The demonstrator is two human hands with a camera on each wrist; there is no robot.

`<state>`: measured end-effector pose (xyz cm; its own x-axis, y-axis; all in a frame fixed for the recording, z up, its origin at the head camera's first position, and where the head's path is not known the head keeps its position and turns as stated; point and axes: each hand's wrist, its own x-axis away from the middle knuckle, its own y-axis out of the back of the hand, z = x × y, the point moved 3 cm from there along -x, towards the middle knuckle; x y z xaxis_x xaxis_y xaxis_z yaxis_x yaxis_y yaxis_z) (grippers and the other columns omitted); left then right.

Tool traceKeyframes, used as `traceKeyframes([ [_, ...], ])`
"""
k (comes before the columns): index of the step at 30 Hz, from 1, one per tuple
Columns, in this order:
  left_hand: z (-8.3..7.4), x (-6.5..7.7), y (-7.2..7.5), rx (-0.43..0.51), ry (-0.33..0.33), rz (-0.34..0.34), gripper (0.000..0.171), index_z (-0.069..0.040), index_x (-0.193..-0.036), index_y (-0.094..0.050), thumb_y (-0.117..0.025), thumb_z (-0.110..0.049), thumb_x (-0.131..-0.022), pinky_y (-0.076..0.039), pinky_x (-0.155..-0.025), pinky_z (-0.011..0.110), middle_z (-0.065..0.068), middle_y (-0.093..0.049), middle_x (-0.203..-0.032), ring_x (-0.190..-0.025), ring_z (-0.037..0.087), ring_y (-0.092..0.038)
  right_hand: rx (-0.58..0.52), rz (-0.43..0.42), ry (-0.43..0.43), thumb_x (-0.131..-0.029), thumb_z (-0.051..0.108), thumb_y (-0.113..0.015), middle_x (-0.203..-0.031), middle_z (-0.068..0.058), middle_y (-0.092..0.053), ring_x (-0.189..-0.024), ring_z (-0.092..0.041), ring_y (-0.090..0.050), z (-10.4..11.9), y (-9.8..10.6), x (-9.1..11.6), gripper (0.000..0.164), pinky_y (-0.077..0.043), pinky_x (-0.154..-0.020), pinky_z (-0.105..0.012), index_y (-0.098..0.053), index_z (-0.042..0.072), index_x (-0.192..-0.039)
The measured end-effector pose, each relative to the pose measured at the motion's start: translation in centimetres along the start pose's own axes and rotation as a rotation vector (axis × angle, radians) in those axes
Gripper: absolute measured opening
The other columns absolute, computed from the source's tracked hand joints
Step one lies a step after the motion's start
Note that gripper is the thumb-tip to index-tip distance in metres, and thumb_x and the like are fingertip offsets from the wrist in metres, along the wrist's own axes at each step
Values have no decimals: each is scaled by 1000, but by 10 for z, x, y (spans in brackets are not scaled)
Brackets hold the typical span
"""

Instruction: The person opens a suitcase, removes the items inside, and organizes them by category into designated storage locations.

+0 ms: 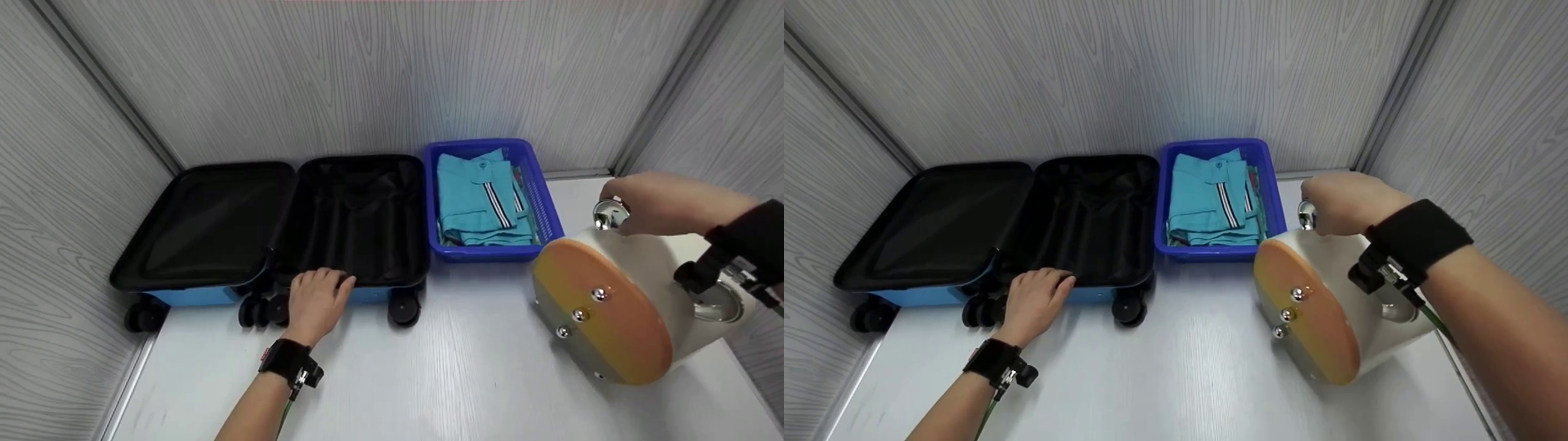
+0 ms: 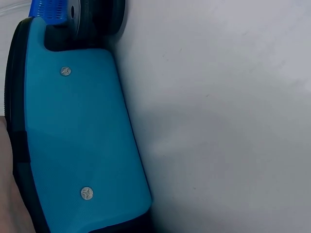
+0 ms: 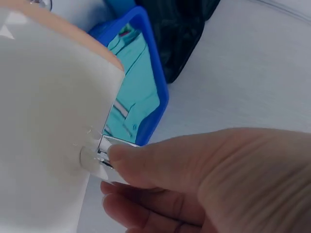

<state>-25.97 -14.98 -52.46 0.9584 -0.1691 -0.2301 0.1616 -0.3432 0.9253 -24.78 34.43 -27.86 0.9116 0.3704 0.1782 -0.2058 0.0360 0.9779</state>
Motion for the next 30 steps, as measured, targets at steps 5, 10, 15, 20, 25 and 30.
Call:
traceKeyframes([
  [5,0,2,1,5,4,-4,59,-12,-126,-71,-39,-58,-107,-31,-113,54,12,-66,-128,-124,36,-54,35,3,-18,-66,-9,-76,-90,-12,-69,-81,-32,-65,-9,0,-3,45,-52,-70,-54,-64,0,-108],
  [10,1,4,3,15,10,-8,57,-12,-125,-71,-40,-56,-107,-31,-112,54,12,-66,-127,-123,37,-54,39,11,-29,-72,-18,-65,-100,-21,-70,-91,-40,-67,-13,-2,-12,47,-53,-78,-59,-61,-3,-117],
  [15,3,6,2,19,14,-12,57,-12,-125,-71,-40,-57,-107,-30,-113,54,12,-66,-127,-123,37,-54,59,13,-61,-82,-19,-61,-110,-25,-68,-95,-41,-66,-18,-4,-18,47,-53,-79,-60,-59,-1,-126],
  [20,4,6,2,14,10,-19,58,-11,-125,-71,-39,-57,-107,-30,-112,55,12,-65,-127,-122,37,-53,142,-79,-21,-83,-18,-63,-95,-20,-70,-84,-38,-67,-25,-7,-23,34,-55,-72,-59,-64,-1,-113],
  [25,6,8,3,22,14,-30,56,-11,-125,-72,-41,-55,-107,-30,-113,54,13,-66,-126,-122,38,-54,230,-186,-10,-81,-9,-69,-73,-9,-64,-64,-30,-58,-34,-10,-33,17,-50,-54,-53,-64,5,-87],
  [30,8,11,4,17,16,-36,56,-11,-125,-71,-41,-54,-108,-30,-112,54,13,-65,-126,-122,38,-54,285,-289,14,-75,-5,-76,-71,-14,-63,-64,-36,-57,-39,-15,-45,19,-49,-52,-56,-60,3,-83],
])
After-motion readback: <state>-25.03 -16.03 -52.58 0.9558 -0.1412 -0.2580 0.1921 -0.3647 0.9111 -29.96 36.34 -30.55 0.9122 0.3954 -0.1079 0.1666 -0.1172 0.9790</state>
